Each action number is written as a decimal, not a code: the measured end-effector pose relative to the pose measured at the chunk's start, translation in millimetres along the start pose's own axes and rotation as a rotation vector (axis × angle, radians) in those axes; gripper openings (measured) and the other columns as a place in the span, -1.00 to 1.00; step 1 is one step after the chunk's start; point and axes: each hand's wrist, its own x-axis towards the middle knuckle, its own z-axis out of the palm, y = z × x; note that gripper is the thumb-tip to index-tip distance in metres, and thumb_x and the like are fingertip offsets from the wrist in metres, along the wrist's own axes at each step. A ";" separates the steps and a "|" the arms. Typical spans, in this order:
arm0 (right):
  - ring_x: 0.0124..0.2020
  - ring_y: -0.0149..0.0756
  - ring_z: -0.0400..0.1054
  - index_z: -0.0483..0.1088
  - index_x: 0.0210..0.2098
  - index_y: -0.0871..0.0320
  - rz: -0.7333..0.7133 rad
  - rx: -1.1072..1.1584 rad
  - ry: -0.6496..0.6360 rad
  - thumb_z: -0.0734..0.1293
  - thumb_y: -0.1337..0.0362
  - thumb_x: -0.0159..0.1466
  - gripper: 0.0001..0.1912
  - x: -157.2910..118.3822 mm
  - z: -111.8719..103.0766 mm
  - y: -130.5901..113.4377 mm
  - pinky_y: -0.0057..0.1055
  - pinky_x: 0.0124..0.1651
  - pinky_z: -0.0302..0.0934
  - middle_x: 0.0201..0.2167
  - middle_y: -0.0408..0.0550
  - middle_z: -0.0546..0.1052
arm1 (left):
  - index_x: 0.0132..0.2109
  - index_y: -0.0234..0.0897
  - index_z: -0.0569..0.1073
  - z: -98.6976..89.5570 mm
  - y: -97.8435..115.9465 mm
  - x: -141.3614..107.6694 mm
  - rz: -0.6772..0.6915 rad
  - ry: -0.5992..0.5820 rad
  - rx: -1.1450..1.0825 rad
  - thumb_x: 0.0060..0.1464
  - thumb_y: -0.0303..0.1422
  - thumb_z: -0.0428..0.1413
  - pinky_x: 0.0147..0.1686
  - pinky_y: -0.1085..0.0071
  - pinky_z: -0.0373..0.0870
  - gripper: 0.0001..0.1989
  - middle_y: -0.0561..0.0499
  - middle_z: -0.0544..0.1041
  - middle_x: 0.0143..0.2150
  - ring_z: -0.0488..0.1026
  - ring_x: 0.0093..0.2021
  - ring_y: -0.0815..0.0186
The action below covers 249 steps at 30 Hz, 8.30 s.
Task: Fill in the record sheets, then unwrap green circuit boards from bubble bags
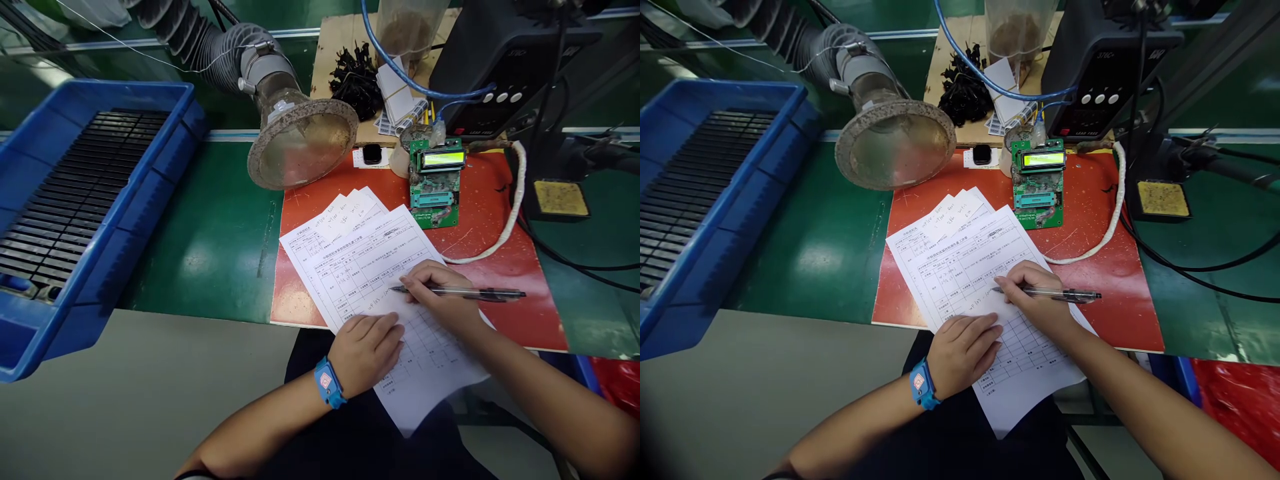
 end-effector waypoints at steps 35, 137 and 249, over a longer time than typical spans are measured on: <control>-0.53 -0.45 0.27 0.26 -0.67 0.15 -0.035 0.013 -0.032 0.29 0.28 0.17 -0.70 -5.1 -5.8 4.1 -0.42 -0.41 0.19 -0.64 -0.17 0.35 | -0.08 -0.27 0.40 -1.0 -0.5 -0.4 0.007 -0.010 -0.004 0.09 -0.35 0.03 -0.19 0.41 0.36 -0.76 0.01 0.47 -0.04 0.40 -0.17 0.38; -0.57 -0.51 0.13 0.12 -0.65 0.18 -0.115 0.136 -0.098 0.26 0.41 0.15 -0.71 -13.4 5.3 -1.6 -0.46 -0.51 0.07 -0.62 -0.19 0.25 | 0.04 -0.33 0.35 -3.7 -4.0 -6.3 0.080 -0.038 0.009 0.09 -0.33 0.04 -0.01 0.43 0.34 -0.64 0.01 0.49 -0.08 0.38 -0.04 0.35; -0.40 -0.38 0.34 0.20 -0.41 0.14 0.080 0.082 0.246 0.38 0.29 0.04 -0.76 14.8 -38.1 -26.9 -0.39 -0.31 0.25 -0.42 -0.09 0.42 | 0.06 -0.37 0.31 -13.0 -15.2 -16.4 0.199 -0.074 0.019 0.11 -0.39 0.04 0.11 0.28 0.28 -0.65 -0.05 0.46 -0.05 0.29 0.08 0.27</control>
